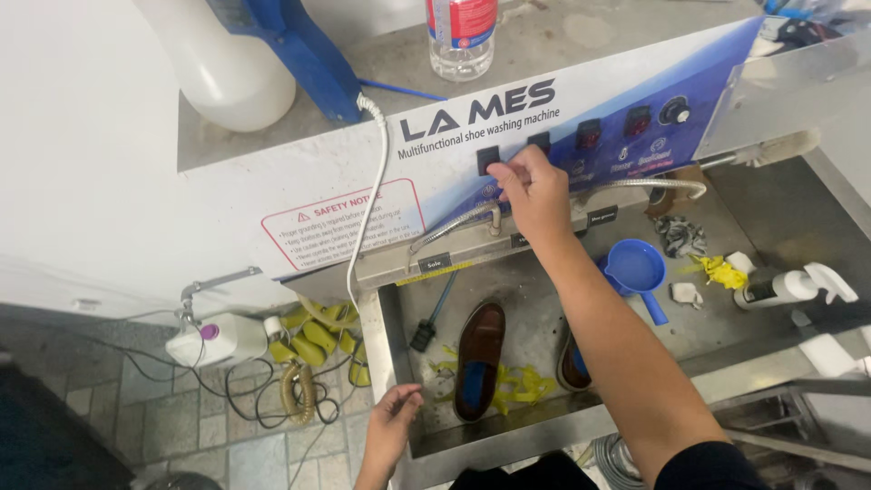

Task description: The person washes a pair of brown shoes in a sink using a blue scoop to pour water and a brush to scrub the soles. They also operate a multifunctional shoe washing machine, adjusting controls and connecting a power cord.

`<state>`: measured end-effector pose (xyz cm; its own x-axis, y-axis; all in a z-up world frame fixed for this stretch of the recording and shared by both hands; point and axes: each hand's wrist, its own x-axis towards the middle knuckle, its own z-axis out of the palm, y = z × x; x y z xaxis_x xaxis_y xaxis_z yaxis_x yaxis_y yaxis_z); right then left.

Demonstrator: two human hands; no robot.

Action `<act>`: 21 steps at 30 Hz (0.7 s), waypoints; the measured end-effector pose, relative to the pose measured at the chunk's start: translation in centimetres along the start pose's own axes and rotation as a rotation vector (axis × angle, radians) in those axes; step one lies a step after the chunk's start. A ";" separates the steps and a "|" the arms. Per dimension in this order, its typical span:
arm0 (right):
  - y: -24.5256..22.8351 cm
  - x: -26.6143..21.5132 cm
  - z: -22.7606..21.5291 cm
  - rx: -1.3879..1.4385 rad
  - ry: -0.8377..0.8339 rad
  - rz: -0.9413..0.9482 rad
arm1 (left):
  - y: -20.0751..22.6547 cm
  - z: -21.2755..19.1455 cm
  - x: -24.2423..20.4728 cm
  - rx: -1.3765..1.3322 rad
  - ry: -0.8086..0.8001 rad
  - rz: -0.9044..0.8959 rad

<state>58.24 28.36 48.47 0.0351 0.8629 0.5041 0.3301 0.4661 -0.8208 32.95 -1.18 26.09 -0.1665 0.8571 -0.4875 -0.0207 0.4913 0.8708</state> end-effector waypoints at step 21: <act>-0.2 4.0 -6.0 -0.027 -0.192 0.184 | -0.4 14.4 -0.8 -0.118 0.232 -0.003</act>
<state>63.93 30.54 52.27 -0.0817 0.9551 0.2847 0.3596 0.2946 -0.8854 47.29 0.14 25.18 -0.3874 0.7908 -0.4739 -0.1342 0.4602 0.8776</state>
